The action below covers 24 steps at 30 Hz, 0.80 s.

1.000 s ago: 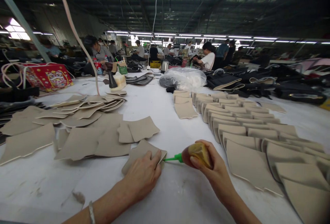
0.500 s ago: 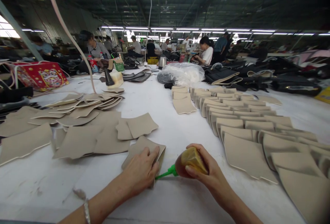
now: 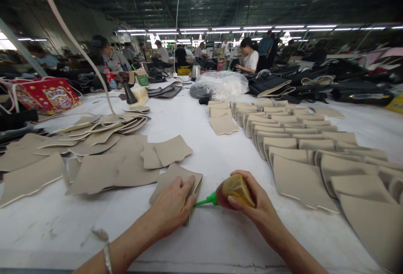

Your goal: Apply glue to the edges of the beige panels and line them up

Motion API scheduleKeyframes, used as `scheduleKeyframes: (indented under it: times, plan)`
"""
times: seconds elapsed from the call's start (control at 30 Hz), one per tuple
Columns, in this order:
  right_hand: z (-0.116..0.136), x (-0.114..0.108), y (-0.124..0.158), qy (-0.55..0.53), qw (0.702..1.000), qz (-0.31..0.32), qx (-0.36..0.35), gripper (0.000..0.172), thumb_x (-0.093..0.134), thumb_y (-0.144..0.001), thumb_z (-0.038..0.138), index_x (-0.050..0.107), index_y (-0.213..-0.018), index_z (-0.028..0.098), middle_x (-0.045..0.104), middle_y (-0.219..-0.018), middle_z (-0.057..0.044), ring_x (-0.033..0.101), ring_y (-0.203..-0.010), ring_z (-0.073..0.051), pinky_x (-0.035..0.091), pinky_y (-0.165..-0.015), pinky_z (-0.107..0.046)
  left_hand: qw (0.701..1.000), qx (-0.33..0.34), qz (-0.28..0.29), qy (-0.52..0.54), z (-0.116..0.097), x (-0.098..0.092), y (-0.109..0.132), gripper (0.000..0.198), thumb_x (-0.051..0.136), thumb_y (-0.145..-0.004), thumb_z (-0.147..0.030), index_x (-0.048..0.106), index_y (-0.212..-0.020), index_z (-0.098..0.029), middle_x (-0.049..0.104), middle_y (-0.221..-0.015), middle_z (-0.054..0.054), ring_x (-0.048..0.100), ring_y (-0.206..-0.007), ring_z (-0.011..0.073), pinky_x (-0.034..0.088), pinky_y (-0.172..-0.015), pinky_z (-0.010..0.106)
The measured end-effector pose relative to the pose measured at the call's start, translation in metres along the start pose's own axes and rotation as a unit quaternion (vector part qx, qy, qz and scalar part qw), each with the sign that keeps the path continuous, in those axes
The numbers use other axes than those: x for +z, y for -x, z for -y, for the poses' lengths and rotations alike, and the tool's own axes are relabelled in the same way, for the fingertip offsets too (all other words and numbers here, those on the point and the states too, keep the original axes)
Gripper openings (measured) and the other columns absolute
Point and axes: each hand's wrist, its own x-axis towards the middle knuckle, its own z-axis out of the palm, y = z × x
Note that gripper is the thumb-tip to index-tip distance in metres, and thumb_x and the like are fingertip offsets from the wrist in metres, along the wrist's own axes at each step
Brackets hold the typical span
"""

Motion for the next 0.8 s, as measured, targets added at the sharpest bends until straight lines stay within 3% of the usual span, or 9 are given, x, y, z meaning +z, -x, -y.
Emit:
scheduleKeyframes:
  times: [0.13,0.3,0.43,0.6,0.8]
  plan:
    - [-0.001,-0.002,0.003,-0.016,0.998,0.051,0.022,0.043,0.069,-0.075,0.040,0.047,-0.108,0.024,0.054,-0.090,0.002,0.052,-0.081,-0.019,0.041,-0.072,-0.028,1.000,-0.003,0.003,-0.002,0.001,0.002,0.000,0.051,0.024,-0.093,-0.039,0.031,-0.142,-0.024,0.053,-0.110,0.010,0.061,-0.087,0.0229,0.045,-0.080,0.035]
    - [-0.006,-0.005,0.004,0.003,1.000,0.021,0.008,0.047,0.070,-0.075,0.039,0.045,-0.111,0.025,0.054,-0.092,0.002,0.054,-0.084,-0.019,0.041,-0.076,-0.028,1.000,0.005,-0.002,0.004,0.001,0.003,0.000,0.052,0.024,-0.093,-0.041,0.032,-0.141,-0.023,0.053,-0.109,0.010,0.061,-0.088,0.0242,0.045,-0.080,0.036]
    - [-0.009,-0.007,0.004,0.008,0.999,0.054,0.001,0.049,0.071,-0.075,0.040,0.046,-0.114,0.026,0.053,-0.098,0.001,0.054,-0.087,-0.020,0.042,-0.077,-0.028,1.000,0.002,-0.004,0.002,0.002,0.002,0.000,0.053,0.024,-0.093,-0.040,0.031,-0.142,-0.023,0.052,-0.111,0.011,0.061,-0.088,0.0254,0.046,-0.080,0.038]
    - [-0.010,-0.011,0.002,0.026,0.999,0.029,-0.023,0.046,0.071,-0.075,0.038,0.046,-0.113,0.027,0.053,-0.099,0.001,0.054,-0.088,-0.019,0.042,-0.079,-0.026,1.000,0.001,-0.005,0.009,0.003,0.005,0.000,0.053,0.024,-0.093,-0.042,0.031,-0.142,-0.023,0.052,-0.111,0.011,0.060,-0.090,0.0255,0.045,-0.081,0.039]
    - [-0.010,-0.008,0.004,0.005,0.999,0.049,0.000,0.049,0.071,-0.074,0.040,0.045,-0.114,0.026,0.055,-0.095,0.001,0.054,-0.085,-0.019,0.043,-0.074,-0.027,1.000,0.000,-0.005,0.011,0.001,0.006,0.001,0.054,0.024,-0.093,-0.042,0.030,-0.143,-0.022,0.051,-0.115,0.011,0.060,-0.090,0.0257,0.045,-0.081,0.039]
